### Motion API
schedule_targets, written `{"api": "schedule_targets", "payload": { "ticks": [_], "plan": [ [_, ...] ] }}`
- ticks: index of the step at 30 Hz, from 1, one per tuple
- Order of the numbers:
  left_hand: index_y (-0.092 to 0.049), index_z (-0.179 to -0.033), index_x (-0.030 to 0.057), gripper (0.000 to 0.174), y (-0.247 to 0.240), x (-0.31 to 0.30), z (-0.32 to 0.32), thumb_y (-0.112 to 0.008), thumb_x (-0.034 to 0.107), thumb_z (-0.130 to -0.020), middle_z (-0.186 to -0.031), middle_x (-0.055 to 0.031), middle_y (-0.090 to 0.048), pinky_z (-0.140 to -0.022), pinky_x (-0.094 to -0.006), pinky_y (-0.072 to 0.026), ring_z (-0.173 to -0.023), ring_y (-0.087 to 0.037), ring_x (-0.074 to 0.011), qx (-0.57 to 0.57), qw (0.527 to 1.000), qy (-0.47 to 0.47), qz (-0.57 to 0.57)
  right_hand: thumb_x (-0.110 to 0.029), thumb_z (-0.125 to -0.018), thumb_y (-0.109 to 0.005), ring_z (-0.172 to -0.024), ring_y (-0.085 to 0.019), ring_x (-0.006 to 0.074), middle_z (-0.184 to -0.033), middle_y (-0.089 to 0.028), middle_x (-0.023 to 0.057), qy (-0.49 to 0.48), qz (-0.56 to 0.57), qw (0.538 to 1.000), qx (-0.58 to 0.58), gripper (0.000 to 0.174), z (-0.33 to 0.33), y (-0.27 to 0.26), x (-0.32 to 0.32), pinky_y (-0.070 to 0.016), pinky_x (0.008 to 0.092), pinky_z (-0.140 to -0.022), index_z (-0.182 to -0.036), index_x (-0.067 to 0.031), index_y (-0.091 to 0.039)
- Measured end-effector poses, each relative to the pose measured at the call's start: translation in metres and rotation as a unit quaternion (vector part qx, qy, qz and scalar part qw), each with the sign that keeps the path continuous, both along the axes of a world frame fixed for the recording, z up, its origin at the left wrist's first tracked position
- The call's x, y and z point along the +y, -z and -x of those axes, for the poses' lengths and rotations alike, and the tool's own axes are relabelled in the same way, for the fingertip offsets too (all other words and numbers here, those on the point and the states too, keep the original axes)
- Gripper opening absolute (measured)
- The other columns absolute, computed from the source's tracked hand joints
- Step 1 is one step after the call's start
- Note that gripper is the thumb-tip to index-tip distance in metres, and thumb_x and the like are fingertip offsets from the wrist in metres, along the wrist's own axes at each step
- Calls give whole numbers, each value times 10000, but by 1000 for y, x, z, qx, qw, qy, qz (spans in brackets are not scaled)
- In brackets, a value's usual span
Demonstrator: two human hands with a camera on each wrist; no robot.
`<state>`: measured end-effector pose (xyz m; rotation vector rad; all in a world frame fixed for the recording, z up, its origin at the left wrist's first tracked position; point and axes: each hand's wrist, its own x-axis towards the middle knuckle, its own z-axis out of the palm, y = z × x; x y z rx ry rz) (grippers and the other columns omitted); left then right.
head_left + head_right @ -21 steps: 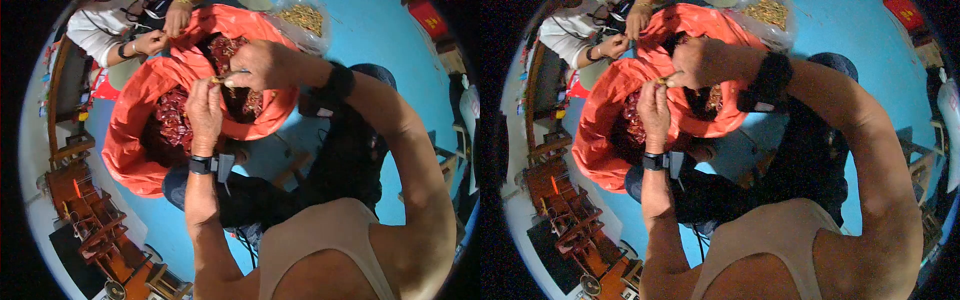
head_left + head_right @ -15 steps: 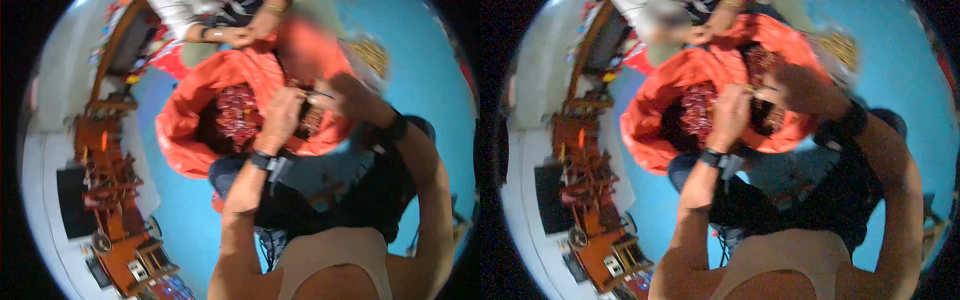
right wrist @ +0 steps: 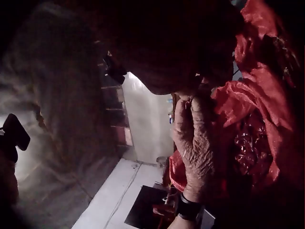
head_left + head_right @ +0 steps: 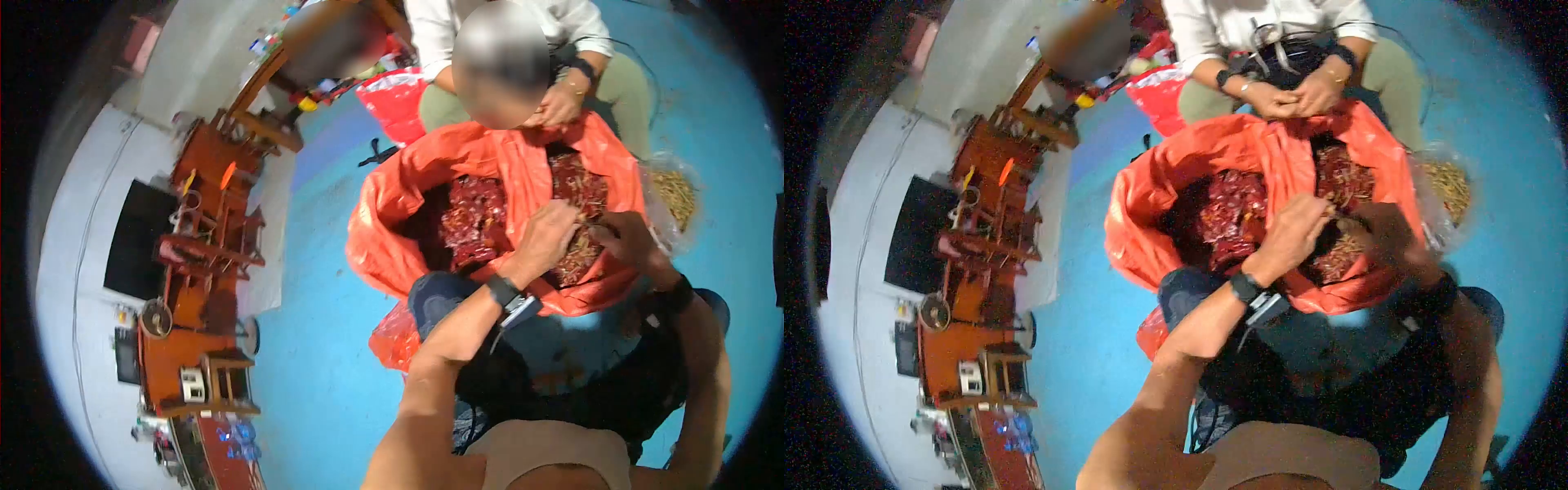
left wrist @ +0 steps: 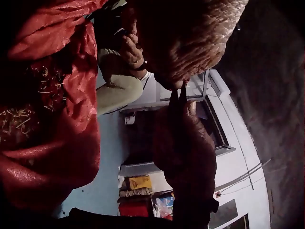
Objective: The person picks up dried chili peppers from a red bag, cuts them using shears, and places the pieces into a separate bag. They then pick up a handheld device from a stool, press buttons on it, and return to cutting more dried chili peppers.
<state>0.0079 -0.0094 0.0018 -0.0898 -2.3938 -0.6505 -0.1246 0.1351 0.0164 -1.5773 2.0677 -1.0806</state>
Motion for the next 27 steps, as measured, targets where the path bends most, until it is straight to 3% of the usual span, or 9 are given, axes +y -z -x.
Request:
{"api": "schedule_targets", "payload": {
  "ticks": [2,4,6,9,11,12,14,22,27],
  "plan": [
    [-515,-887,-9,151,6,-1,3,-552,52,-754,-836,-172,-521,-725,-397,-426,-818,-516,-338,22,1000,-6,7,-239,-788,-569,-508,-520,277,-575,-516,169,-14,34,999,29,268,-2,-2,4,-387,373,-493,-671,1,-559],
    [-528,-906,-14,158,-5,1,1,-548,32,-756,-840,-172,-535,-717,-388,-433,-814,-529,-334,-48,998,-30,-7,-262,-805,-568,-503,-527,270,-550,-495,164,-20,54,998,33,298,-6,-8,1,-391,373,-479,-636,-17,-545],
    [-523,-870,2,108,-5,0,2,-546,13,-766,-774,-155,-516,-624,-391,-429,-735,-526,-331,-11,999,-48,-2,-287,-817,-557,-535,-541,322,-591,-513,187,18,49,998,-41,331,-13,-14,0,-398,406,-493,-647,-4,-536],
    [-517,-883,-3,114,-7,0,0,-537,9,-772,-775,-160,-512,-620,-394,-426,-727,-520,-341,-7,999,-50,1,-296,-821,-546,-565,-553,340,-615,-525,197,42,13,996,-81,333,-17,-20,0,-408,423,-518,-672,2,-549],
    [-522,-895,-7,127,-9,2,-2,-536,9,-770,-785,-167,-510,-642,-400,-423,-740,-515,-346,-19,998,-54,-1,-283,-827,-537,-506,-539,240,-548,-522,123,40,21,998,-36,299,-16,-15,-2,-416,379,-496,-684,-20,-555],
    [-526,-906,-11,140,-11,3,-2,-535,9,-768,-795,-173,-507,-663,-406,-419,-753,-510,-351,-33,998,-61,-6,-283,-827,-537,-506,-539,240,-548,-522,123,43,27,998,-34,299,-16,-17,-2,-416,379,-496,-684,-20,-555],
    [-525,-906,-9,135,-10,3,-1,-531,19,-774,-794,-174,-507,-663,-403,-420,-752,-510,-350,-30,998,-59,-1,-329,-825,-528,-619,-566,363,-674,-561,203,38,-18,997,-59,352,-16,-20,-1,-429,443,-570,-718,3,-576],
    [-524,-909,-8,125,-6,2,1,-515,37,-793,-789,-181,-505,-659,-411,-421,-756,-511,-354,-36,997,-66,-7,-364,-831,-494,-622,-568,375,-655,-562,208,52,-35,997,-45,391,-14,-16,-5,-436,460,-587,-710,-3,-578],
    [-530,-896,-32,131,4,-3,5,-508,55,-801,-767,-200,-496,-643,-412,-418,-735,-499,-363,-10,998,-60,35,-421,-842,-441,-635,-576,345,-676,-574,200,3,47,993,105,469,-3,17,-17,-446,458,-594,-665,-8,-577]
  ]
}}
